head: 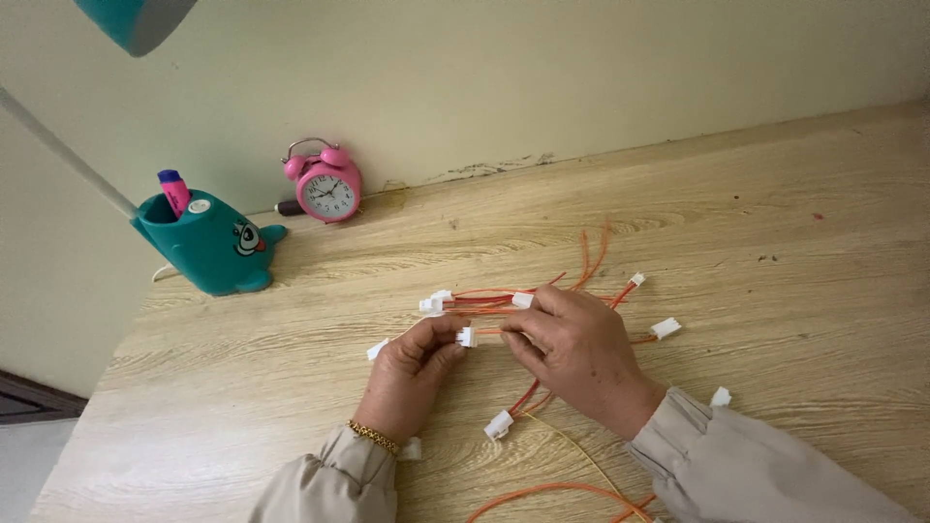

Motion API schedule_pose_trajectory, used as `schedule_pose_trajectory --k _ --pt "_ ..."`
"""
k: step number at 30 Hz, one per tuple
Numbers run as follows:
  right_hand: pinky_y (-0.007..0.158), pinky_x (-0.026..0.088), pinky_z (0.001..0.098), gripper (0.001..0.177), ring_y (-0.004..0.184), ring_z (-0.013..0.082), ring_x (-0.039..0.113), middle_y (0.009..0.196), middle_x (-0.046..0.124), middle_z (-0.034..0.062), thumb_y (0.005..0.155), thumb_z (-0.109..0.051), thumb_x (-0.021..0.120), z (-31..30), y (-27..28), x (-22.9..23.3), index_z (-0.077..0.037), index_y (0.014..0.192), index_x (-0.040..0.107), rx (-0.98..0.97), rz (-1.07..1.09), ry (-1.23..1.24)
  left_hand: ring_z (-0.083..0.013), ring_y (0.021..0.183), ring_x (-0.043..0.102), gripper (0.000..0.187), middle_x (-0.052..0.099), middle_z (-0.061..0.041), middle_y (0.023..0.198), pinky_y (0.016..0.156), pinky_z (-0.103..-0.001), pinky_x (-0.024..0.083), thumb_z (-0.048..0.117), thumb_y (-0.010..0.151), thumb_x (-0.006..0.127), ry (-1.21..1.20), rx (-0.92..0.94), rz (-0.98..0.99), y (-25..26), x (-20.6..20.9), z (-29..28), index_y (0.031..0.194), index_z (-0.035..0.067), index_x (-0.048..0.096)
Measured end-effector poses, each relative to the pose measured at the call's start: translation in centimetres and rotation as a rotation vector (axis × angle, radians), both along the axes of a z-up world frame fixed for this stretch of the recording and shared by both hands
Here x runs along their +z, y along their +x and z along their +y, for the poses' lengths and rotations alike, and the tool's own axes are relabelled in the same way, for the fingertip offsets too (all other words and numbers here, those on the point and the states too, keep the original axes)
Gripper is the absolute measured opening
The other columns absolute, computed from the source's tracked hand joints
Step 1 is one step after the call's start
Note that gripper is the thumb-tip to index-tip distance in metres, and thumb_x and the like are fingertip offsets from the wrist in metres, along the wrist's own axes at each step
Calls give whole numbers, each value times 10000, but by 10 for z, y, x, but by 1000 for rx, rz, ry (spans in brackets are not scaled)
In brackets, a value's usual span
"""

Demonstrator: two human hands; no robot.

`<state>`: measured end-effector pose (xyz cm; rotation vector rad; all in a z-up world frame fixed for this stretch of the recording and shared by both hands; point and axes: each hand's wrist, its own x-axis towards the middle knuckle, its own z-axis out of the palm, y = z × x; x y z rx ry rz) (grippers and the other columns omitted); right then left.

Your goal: Organizing and inspecting small white electronic connectors with orange wires on a wooden desk

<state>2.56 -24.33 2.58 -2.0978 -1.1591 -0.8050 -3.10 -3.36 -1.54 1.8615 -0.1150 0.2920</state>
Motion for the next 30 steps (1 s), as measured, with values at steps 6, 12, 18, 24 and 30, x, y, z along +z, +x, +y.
schedule_pose_trajectory --k 6,12,18,24,30 --pt "499 383 361 57 546 202 472 688 460 11 846 -136 693 1 -1 -1 -143 809 650 -11 -28 -7 -89 939 665 276 749 -20 1007 880 -230 516 -37 844 661 -140 -27 72 2 -10 1 1082 100 683" --pt "527 405 378 20 586 219 499 730 475 15 865 -175 688 1 -4 1 -167 857 671 -5 -58 -45 -84 889 643 289 722 -5 938 846 -223 508 -79 824 682 -218 -31 89 4 -18 3 1051 99 671" --pt "499 391 384 11 564 213 490 718 478 1 865 -190 694 2 -5 1 -191 876 697 -25 -57 -48 -72 888 632 245 720 12 933 836 -221 500 -30 845 687 -185 -57 59 3 -13 2 1041 116 672" --pt "505 391 382 30 559 214 479 706 457 2 868 -188 663 3 -7 2 -190 843 679 -62 -63 -81 -74 884 633 261 715 16 933 840 -219 508 -38 821 705 -149 -43 46 5 -18 3 1038 107 690" --pt "497 367 369 67 570 203 457 681 427 2 867 -153 658 4 -9 4 -164 801 652 -41 -99 -63 -75 878 646 286 733 5 932 831 -219 525 -45 804 722 -157 -7 59 5 -19 3 1054 94 710"
